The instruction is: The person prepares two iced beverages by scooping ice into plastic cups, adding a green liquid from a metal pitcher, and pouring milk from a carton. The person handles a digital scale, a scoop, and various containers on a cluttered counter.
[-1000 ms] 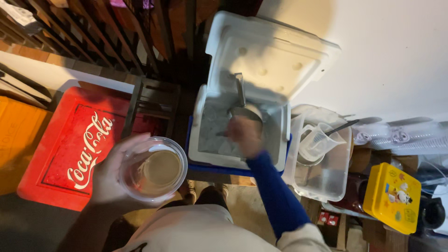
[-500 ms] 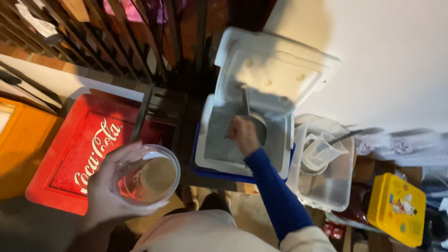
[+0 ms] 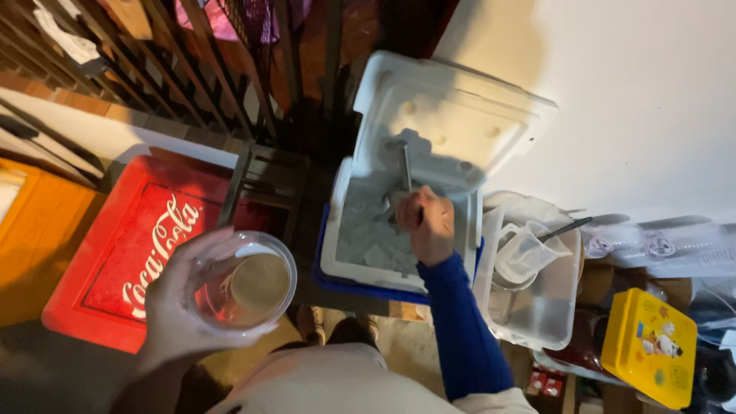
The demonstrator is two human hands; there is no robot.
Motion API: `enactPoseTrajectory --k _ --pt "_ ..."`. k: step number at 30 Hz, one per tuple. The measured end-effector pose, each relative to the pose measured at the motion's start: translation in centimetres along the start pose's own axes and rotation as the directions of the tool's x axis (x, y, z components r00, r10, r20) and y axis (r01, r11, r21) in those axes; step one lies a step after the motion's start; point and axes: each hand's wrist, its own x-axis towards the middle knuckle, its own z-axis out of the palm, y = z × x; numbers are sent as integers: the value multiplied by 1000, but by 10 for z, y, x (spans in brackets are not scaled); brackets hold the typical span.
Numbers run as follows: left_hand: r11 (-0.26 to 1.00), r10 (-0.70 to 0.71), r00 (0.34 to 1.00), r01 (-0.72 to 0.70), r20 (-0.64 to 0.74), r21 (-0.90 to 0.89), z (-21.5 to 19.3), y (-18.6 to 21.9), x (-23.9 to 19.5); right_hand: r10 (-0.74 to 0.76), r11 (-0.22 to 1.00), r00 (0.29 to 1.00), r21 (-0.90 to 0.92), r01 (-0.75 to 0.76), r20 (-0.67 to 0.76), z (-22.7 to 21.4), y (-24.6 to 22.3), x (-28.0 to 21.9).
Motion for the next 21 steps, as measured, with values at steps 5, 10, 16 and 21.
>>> enactPoseTrajectory --k 5,10,16,21 --pt "990 -118 993 120 21 -76 -1 -2 -5 324 874 946 -371 -314 -37 2 85 -6" --pt "993 -53 999 53 5 -105 5 -8 -5 -33 921 968 -369 126 248 -68 54 -24" --pt "993 -31 999 34 25 -112 0 -8 -5 -262 357 883 -811 464 390 -51 65 -26" --pt "990 -57 998 58 17 -131 4 -9 -2 192 971 981 -144 -191 -13 -42 16 -18"
